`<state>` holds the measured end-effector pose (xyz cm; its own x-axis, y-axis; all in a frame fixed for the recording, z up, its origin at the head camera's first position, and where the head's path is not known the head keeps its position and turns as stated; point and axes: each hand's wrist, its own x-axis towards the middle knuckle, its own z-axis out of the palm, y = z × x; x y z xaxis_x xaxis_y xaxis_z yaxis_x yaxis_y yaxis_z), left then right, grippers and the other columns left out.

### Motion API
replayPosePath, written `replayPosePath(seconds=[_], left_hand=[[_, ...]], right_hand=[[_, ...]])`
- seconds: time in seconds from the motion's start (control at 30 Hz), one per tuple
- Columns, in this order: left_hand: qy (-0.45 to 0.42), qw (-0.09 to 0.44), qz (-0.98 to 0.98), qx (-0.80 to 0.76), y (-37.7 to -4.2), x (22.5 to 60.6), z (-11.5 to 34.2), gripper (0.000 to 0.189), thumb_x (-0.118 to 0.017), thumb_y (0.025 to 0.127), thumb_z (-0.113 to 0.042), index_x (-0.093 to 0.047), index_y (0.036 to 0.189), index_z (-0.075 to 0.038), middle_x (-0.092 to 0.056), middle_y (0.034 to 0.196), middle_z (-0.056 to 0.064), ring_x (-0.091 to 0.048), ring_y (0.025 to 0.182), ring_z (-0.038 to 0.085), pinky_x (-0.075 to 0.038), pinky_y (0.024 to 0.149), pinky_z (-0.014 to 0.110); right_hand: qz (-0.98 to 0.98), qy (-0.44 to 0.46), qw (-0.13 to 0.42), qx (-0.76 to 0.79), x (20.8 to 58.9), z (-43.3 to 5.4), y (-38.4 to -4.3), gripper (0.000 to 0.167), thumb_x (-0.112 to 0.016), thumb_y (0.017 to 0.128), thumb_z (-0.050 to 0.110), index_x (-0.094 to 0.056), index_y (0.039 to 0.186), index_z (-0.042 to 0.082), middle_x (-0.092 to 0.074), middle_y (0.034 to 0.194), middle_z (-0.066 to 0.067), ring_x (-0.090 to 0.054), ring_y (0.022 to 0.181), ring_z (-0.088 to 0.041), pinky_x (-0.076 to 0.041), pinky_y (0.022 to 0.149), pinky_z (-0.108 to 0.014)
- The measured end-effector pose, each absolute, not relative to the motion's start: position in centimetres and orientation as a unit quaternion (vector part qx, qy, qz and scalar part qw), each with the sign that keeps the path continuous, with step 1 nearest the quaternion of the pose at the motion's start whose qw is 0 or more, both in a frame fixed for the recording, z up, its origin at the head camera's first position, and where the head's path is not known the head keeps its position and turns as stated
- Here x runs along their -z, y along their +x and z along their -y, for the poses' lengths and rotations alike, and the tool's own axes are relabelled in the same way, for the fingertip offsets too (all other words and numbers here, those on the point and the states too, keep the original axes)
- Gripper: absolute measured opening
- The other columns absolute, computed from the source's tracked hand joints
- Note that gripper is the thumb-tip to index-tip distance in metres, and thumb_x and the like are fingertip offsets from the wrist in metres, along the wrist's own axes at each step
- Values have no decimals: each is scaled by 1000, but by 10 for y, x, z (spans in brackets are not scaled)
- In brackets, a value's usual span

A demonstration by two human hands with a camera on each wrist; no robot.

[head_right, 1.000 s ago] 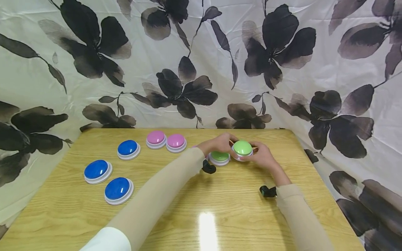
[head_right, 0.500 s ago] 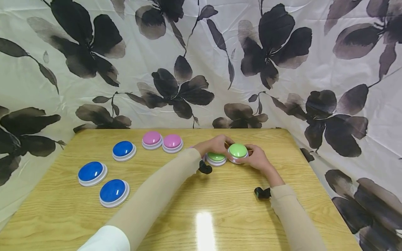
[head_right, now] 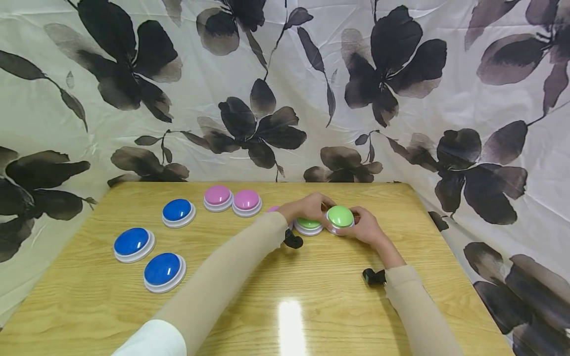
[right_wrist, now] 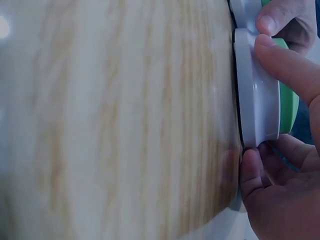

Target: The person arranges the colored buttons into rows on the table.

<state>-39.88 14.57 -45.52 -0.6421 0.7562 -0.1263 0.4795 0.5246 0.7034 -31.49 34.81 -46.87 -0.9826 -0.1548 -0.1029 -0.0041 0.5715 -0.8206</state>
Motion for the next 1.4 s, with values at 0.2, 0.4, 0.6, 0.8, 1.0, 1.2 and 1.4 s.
replayPosePath(seconds=[0.2, 0.4, 0.6, 0.8, 1.0, 1.2, 1.4], left_hand=[[364, 209, -849, -320, -399, 457, -148, 67, -87, 73, -28, -61, 131, -7, -65, 120, 1, -56, 99, 10, -45, 81, 17], [367, 205, -851, -315, -400, 457, -148, 67, -87, 74, -28, -60, 132, -7, -64, 120, 1, -56, 100, 11, -45, 81, 18], [372, 202, -847, -322, -399, 457, -148, 68, -87, 73, -29, -61, 131, -6, -65, 120, 0, -56, 100, 10, -45, 82, 17], [372, 198, -846, -326, -399, 459, -147, 68, -88, 72, -32, -62, 131, -8, -65, 120, 0, -56, 98, 9, -45, 80, 17], [362, 195, -851, -327, -400, 460, -147, 69, -88, 72, -31, -61, 131, -7, -65, 119, 0, -56, 99, 10, -45, 81, 17], [360, 202, -849, -330, -397, 461, -148, 70, -87, 73, -30, -59, 132, -6, -64, 122, 2, -57, 100, 9, -45, 82, 16], [355, 194, -853, -329, -396, 459, -146, 70, -87, 72, -30, -60, 132, -7, -64, 120, 1, -56, 99, 10, -45, 81, 17]], right_hand=[[-886, -33, 93, 454, 467, -348, -314, 85, -88, 71, 30, -45, 136, -3, -55, 122, -22, -56, 105, -32, -47, 88, -43], [-882, -29, 101, 460, 467, -348, -315, 86, -88, 72, 29, -44, 138, -3, -54, 123, -22, -55, 106, -32, -46, 88, -42], [-881, -23, 101, 461, 467, -350, -314, 87, -88, 72, 30, -43, 140, -3, -53, 126, -23, -54, 109, -33, -46, 89, -43], [-878, -17, 100, 467, 467, -349, -314, 90, -89, 70, 30, -43, 141, -1, -53, 127, -22, -53, 111, -34, -46, 90, -44], [-875, -20, 95, 475, 467, -349, -315, 88, -89, 70, 28, -44, 140, -2, -53, 127, -23, -53, 111, -34, -46, 90, -44], [-876, -14, 106, 471, 468, -348, -312, 88, -88, 72, 27, -42, 142, -2, -53, 127, -24, -54, 111, -34, -46, 90, -43], [-874, -15, 105, 474, 467, -344, -313, 86, -87, 74, 27, -41, 142, -3, -54, 126, -25, -54, 110, -35, -47, 88, -41]])
